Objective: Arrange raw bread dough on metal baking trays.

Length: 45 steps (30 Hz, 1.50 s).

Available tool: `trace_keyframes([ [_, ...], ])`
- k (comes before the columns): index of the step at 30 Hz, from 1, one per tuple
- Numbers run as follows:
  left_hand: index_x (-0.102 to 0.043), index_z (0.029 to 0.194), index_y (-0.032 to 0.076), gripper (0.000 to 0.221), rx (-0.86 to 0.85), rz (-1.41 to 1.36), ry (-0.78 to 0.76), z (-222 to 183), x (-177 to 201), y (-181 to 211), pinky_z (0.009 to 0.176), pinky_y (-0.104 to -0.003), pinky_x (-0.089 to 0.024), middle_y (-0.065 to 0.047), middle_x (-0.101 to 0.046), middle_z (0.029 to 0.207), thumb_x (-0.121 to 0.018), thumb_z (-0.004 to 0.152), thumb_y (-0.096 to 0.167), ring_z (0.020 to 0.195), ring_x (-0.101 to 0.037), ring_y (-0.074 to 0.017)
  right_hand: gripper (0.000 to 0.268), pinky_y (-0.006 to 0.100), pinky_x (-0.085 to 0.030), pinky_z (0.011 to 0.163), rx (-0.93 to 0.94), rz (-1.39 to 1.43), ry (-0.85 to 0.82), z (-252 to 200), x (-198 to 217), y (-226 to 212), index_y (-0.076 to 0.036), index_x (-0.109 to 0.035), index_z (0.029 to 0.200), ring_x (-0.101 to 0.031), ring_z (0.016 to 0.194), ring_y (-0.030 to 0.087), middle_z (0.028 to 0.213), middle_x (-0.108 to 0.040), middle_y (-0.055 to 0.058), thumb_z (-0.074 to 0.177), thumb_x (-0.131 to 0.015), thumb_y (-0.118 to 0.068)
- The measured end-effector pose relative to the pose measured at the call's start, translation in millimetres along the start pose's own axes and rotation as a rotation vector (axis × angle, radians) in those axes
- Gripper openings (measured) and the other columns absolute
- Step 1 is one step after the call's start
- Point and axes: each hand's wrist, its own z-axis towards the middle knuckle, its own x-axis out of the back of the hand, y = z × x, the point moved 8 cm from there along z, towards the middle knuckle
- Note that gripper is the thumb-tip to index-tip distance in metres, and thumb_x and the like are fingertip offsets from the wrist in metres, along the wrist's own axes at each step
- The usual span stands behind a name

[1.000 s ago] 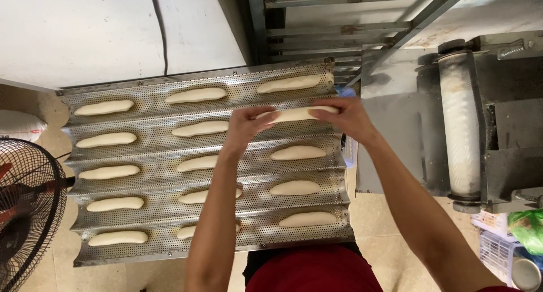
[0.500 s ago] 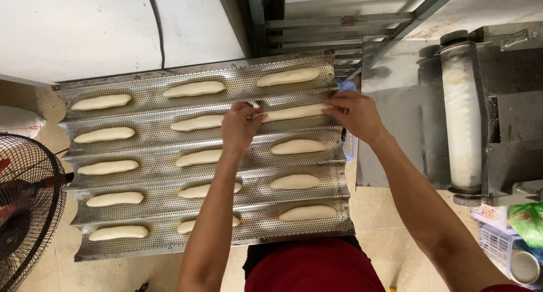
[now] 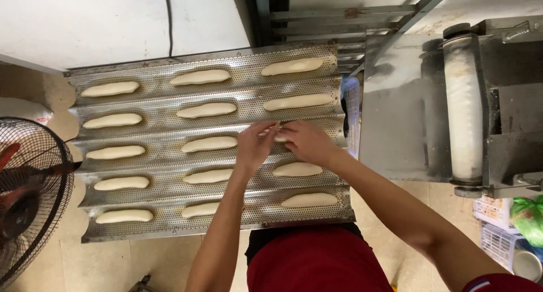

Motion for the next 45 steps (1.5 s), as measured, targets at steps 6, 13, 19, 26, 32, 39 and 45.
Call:
trace_keyframes([
  [6, -0.074, 0.122, 0.008, 0.036, 0.425, -0.22, -0.28, -5, -38, -2, 0.068, -0.036, -0.057, -0.015, -0.08, 0.094, -0.052, 0.109, 0.034, 0.072, -0.073, -0.0279, 0.029, 0.044, -0.056, 0.09, -0.12, 0.102, -0.131, -4, 16, 6, -0.014, -0.074, 0.114, -0.066, 0.107, 0.03, 0.113, -0.071, 0.008, 0.087, -0.075, -0.025],
  [13, -0.076, 0.117, 0.003, 0.043, 0.231, -0.157, -0.22, -1, -46, 6, 0.069, -0.031, -0.057, -0.013, -0.079, 0.087, -0.078, 0.087, 0.034, 0.073, -0.074, -0.0179, 0.043, 0.046, -0.054, 0.093, -0.196, 0.03, 0.004, -49, 29, 43, -0.011, -0.071, 0.127, -0.065, 0.11, 0.033, 0.121, -0.07, 0.011, 0.088, -0.076, -0.03],
  [19, -0.08, 0.119, 0.006, 0.042, 0.439, -0.205, -0.217, 3, -13, 21, 0.065, -0.036, -0.053, -0.012, -0.08, 0.086, -0.081, 0.086, 0.033, 0.072, -0.069, -0.0239, 0.048, 0.032, -0.057, 0.087, -0.447, 0.507, -0.031, -58, 36, 59, -0.012, -0.07, 0.132, -0.066, 0.099, 0.018, 0.119, -0.066, 0.008, 0.088, -0.078, -0.031],
  [26, -0.077, 0.118, 0.003, 0.043, 0.452, -0.657, -0.242, -6, -22, -1, 0.076, -0.028, -0.059, -0.007, -0.079, 0.095, -0.083, 0.085, 0.03, 0.083, -0.072, -0.0128, 0.039, 0.027, -0.054, 0.068, -0.81, 0.713, 0.04, -70, 42, 67, -0.014, -0.076, 0.122, -0.067, 0.081, 0.01, 0.102, -0.077, 0.004, 0.087, -0.08, -0.031],
  [32, -0.078, 0.116, 0.005, 0.04, 0.537, -0.6, -0.268, -8, -18, -31, 0.079, -0.029, -0.059, -0.005, -0.079, 0.094, -0.082, 0.085, 0.029, 0.084, -0.073, -0.0118, 0.033, 0.03, -0.055, 0.066, -0.6, 0.453, 0.063, -75, 52, 75, -0.014, -0.079, 0.117, -0.068, 0.074, 0.014, 0.096, -0.077, 0.005, 0.09, -0.081, -0.032],
  [39, -0.079, 0.116, 0.014, 0.031, 0.556, -0.064, -0.245, -19, -2, -26, 0.07, -0.038, -0.059, -0.011, -0.079, 0.097, -0.076, 0.091, 0.033, 0.079, -0.074, -0.021, 0.03, 0.036, -0.059, 0.075, -0.352, -0.053, 0.078, -85, 57, 79, -0.017, -0.081, 0.112, -0.073, 0.082, 0.022, 0.107, -0.076, 0.006, 0.088, -0.082, -0.034],
  [45, -0.082, 0.106, 0.011, 0.021, -0.052, 0.278, 0.062, -27, -7, -9, 0.074, -0.042, -0.056, -0.008, -0.075, 0.104, -0.074, 0.097, 0.028, 0.085, -0.071, -0.0266, 0.032, 0.033, -0.06, 0.075, -0.368, 0.102, 0.084, -93, 57, 80, -0.012, -0.078, 0.118, -0.073, 0.083, 0.022, 0.111, -0.075, 0.008, 0.09, -0.08, -0.029],
])
